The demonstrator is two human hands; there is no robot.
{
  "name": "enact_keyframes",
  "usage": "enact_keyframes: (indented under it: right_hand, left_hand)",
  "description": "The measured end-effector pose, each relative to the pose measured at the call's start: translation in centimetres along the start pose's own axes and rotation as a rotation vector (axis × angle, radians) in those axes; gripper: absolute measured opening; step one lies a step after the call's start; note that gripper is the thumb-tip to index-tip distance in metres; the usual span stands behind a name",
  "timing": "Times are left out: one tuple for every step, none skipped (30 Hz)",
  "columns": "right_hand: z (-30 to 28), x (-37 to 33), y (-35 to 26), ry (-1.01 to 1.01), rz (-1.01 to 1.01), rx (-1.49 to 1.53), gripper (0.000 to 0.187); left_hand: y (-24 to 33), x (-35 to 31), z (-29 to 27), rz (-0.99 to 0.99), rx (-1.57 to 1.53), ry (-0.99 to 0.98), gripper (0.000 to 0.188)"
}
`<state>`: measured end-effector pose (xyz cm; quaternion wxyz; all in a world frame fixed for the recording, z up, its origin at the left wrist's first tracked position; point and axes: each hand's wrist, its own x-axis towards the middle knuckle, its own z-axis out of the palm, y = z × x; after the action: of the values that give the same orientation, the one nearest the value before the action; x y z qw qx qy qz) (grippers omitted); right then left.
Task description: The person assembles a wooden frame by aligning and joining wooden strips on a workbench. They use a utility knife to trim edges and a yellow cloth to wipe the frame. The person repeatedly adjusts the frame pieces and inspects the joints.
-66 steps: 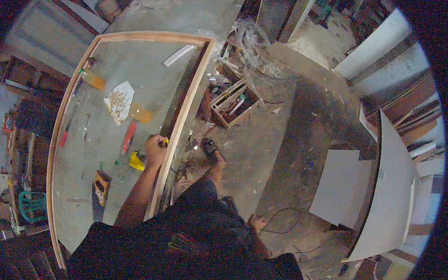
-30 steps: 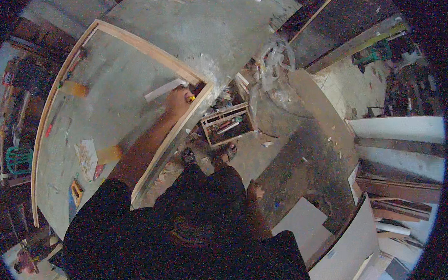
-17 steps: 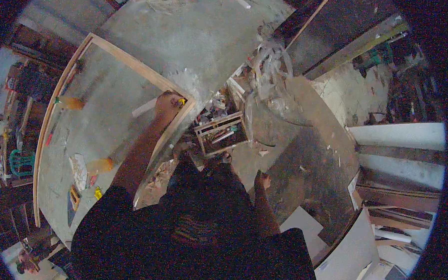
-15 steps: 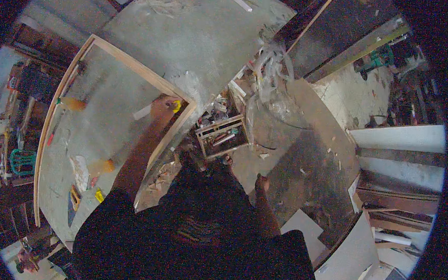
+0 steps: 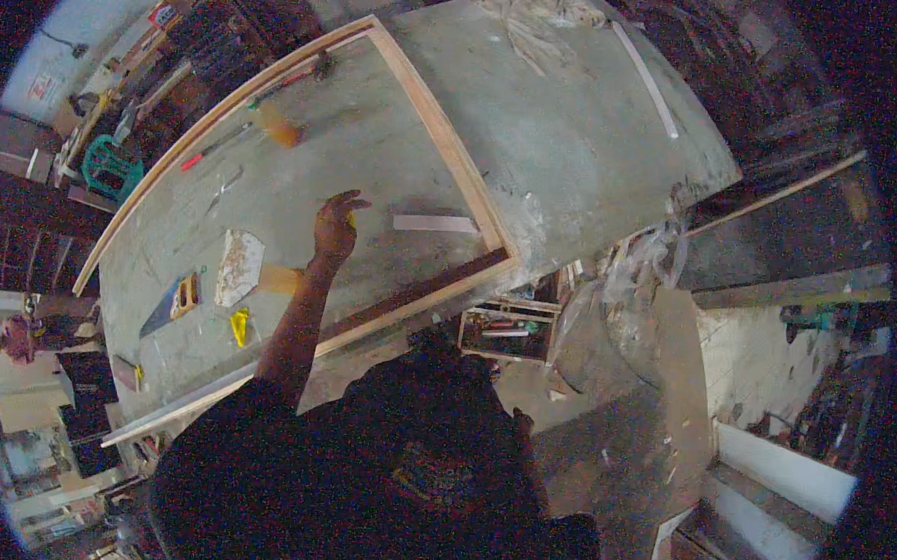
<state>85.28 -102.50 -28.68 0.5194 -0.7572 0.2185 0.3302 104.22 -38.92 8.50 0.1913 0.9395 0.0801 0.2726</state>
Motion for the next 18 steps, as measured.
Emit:
enact_keyframes:
  right_hand:
    - [-0.2, 1.5, -0.5, -0.028, 0.008, 0.066, 0.041]
    - [-0.6, 3.0, -1.3, -0.056, 0.021, 0.178, 0.041]
    - [-0.7, 4.3, -2.4, -0.086, 0.041, 0.298, 0.042]
    - [-1.1, 5.4, -3.9, -0.108, 0.059, 0.398, 0.043]
    - [-1.1, 6.1, -5.6, -0.073, 0.130, 0.465, 0.043]
    - [-1.3, 6.1, -7.2, -0.051, 0.096, 0.368, 0.042]
    - [-1.5, 6.1, -8.9, 0.033, 0.125, 0.244, 0.040]
    - [-1.7, 6.2, -10.7, 0.166, 0.217, 0.105, 0.038]
    - [-1.7, 6.5, -12.2, 0.119, 0.163, 0.131, 0.037]
    - [-1.9, 6.6, -13.5, 0.126, 0.163, 0.137, 0.036]
    - [-2.1, 6.7, -14.3, 0.155, 0.204, 0.139, 0.034]
    - [-2.2, 6.7, -14.8, 0.090, 0.184, 0.220, 0.034]
    - [-2.2, 6.6, -14.9, 0.053, 0.205, 0.300, 0.034]
    - [-2.1, 6.4, -14.9, 0.031, 0.217, 0.399, 0.034]
    - [-1.7, 5.9, -14.6, -0.028, 0.190, 0.519, 0.039]
    - [-1.4, 5.4, -14.5, -0.001, 0.137, 0.452, 0.039]
    - [-1.0, 4.4, -14.3, 0.068, 0.080, 0.203, 0.039]
    - [-0.2, 3.0, -14.3, 0.145, 0.037, -0.071, 0.039]
  left_hand:
    - [-0.2, -0.3, -0.3, -0.016, 0.013, -0.043, 0.058]
    - [-0.4, -0.7, -0.6, -0.032, 0.025, -0.085, 0.057]
    - [-0.5, -1.0, -0.9, -0.102, 0.061, -0.145, 0.057]
    - [-0.5, -1.4, -1.1, -0.102, -0.070, -0.065, 0.058]
    - [-0.5, -1.7, -1.3, -0.150, -0.181, -0.002, 0.058]
    - [-0.4, -1.9, -1.3, -0.189, -0.298, 0.034, 0.058]
    - [-0.4, -2.0, -1.4, -0.206, -0.290, 0.070, 0.059]
    - [-0.4, -2.1, -1.4, -0.213, -0.291, 0.077, 0.059]
    - [-0.3, -2.2, -1.3, -0.222, -0.301, 0.077, 0.059]
    - [-0.3, -2.2, -1.2, -0.219, -0.300, 0.079, 0.057]
    - [-0.3, -2.3, -1.1, -0.214, -0.307, 0.076, 0.055]
    - [-0.4, -2.4, -0.9, -0.237, -0.314, 0.040, 0.051]
    - [-0.5, -2.5, -0.8, -0.305, -0.310, 0.001, 0.048]
    - [-0.6, -2.5, -0.5, -0.404, -0.295, -0.059, 0.044]
    - [-1.0, -2.6, -0.4, -0.514, -0.401, -0.138, 0.043]
    - [-1.2, -2.6, 0.3, -0.602, -0.471, -0.083, 0.043]
    - [-1.8, -2.5, 0.6, -0.510, -0.535, -0.033, 0.044]
    - [-2.2, -2.5, 1.2, -0.413, -0.600, -0.023, 0.045]
